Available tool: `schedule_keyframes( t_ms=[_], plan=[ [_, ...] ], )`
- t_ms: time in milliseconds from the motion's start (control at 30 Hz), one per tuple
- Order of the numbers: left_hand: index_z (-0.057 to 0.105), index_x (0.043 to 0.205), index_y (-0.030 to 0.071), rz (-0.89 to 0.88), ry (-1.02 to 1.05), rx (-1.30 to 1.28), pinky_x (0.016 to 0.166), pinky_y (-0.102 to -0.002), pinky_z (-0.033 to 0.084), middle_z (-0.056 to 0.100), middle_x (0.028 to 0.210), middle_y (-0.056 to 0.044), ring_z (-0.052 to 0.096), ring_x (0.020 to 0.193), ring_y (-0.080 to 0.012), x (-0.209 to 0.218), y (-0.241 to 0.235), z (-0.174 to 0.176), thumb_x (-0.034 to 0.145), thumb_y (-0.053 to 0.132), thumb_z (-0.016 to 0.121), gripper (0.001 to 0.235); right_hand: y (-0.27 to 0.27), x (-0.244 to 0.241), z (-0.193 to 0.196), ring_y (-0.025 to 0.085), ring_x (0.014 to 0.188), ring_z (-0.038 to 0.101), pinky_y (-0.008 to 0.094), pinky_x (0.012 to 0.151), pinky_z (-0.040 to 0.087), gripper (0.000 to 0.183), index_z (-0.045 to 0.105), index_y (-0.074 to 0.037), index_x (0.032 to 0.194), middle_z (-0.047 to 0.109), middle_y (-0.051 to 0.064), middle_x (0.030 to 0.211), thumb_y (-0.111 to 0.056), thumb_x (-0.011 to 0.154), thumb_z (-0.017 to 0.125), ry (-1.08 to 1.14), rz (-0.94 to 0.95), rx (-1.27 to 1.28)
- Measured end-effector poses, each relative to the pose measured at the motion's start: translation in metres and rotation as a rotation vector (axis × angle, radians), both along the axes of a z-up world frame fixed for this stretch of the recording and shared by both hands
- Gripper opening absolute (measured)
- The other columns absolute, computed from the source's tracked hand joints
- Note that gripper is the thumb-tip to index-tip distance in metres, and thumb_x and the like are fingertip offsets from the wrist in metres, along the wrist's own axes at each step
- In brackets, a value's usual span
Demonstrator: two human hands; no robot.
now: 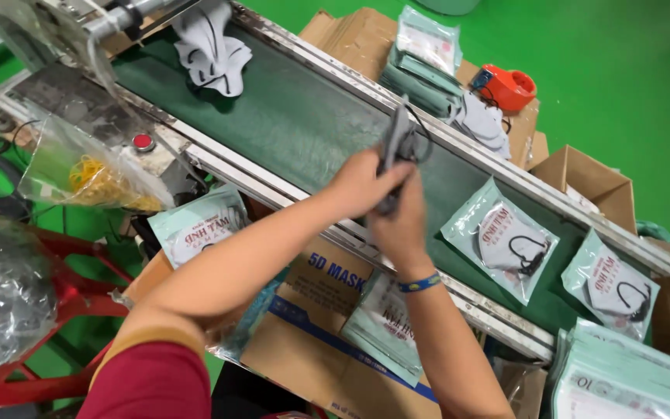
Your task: The recorder is packing individual face masks into plastic pouches and organizing them in a warehouse or factory setting.
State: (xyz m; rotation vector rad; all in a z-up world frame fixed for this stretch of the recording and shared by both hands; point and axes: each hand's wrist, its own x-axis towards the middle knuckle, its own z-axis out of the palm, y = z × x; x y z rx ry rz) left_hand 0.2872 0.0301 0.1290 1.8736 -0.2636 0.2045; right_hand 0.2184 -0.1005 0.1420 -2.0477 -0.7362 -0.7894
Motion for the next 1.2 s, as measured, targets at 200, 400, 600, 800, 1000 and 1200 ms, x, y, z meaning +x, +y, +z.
schedule_keyframes(
  t_ms=[200, 400, 600, 800, 1000, 1200],
  plan=[
    [0.038, 0.154, 0.000, -0.042, -0.569, 0.301, 0.111, -0.051, 0.036, 0.052, 0.145, -0.024, 0.048, 0.135, -0.0417, -0.027, 0.065, 0.063, 0.066, 0.052, 0.095, 0.117, -0.079, 0.010, 0.001, 0.023, 0.099, 0.069, 0.034, 0.089, 0.056, 0.036, 0.067, 0.002, 0.131, 0.077, 0.011, 0.114, -0.010, 0.098, 0.078, 0.317, -0.034, 0.113],
    [0.047, 0.148, 0.012, -0.484, -0.061, 0.241, 0.113, -0.041, 0.043, 0.064, 0.142, -0.016, 0.058, 0.134, -0.0349, 0.021, 0.055, -0.047, 0.056, 0.044, 0.095, 0.109, -0.093, 0.073, -0.090, 0.022, 0.126, 0.054, 0.034, 0.109, 0.042, 0.074, 0.045, 0.002, 0.146, 0.058, 0.014, 0.139, -0.026, 0.087, 0.081, 0.726, 0.401, 0.041],
    [0.050, 0.149, 0.013, -0.317, 0.113, 0.071, 0.110, -0.038, 0.053, 0.072, 0.133, -0.016, 0.070, 0.126, -0.0295, -0.013, 0.046, -0.028, 0.069, 0.047, 0.087, 0.094, -0.112, 0.058, -0.127, 0.023, 0.137, 0.048, 0.033, 0.124, 0.033, 0.097, 0.040, 0.008, 0.158, 0.053, 0.017, 0.149, -0.058, 0.095, 0.073, 0.998, 0.471, 0.721],
    [0.037, 0.151, 0.014, -0.444, -0.134, 0.400, 0.117, -0.054, 0.028, 0.050, 0.149, -0.016, 0.042, 0.143, -0.0352, -0.008, 0.055, -0.050, 0.064, 0.038, 0.095, 0.108, -0.083, 0.031, -0.060, 0.016, 0.119, 0.062, 0.032, 0.110, 0.046, 0.080, 0.060, -0.004, 0.143, 0.070, 0.006, 0.129, -0.016, 0.070, 0.091, 0.834, 0.251, -0.023],
    [0.040, 0.145, 0.016, -0.340, -0.200, 0.324, 0.118, -0.061, 0.022, 0.053, 0.145, -0.014, 0.046, 0.140, -0.0354, -0.011, 0.044, -0.063, 0.067, 0.035, 0.095, 0.098, -0.063, 0.031, -0.054, 0.018, 0.098, 0.061, 0.034, 0.088, 0.052, 0.057, 0.065, -0.001, 0.109, 0.064, 0.009, 0.103, -0.014, 0.065, 0.098, 0.594, 0.051, -0.045],
    [0.054, 0.154, 0.022, -0.297, 0.116, 0.367, 0.107, -0.038, 0.053, 0.072, 0.133, -0.014, 0.066, 0.124, -0.0306, -0.042, 0.037, -0.013, 0.086, 0.039, 0.082, 0.075, -0.099, 0.039, -0.089, 0.021, 0.107, 0.068, 0.036, 0.096, 0.056, 0.039, 0.073, 0.000, 0.124, 0.079, 0.014, 0.123, -0.015, 0.091, 0.087, 0.725, 0.161, -0.036]
  ],
)
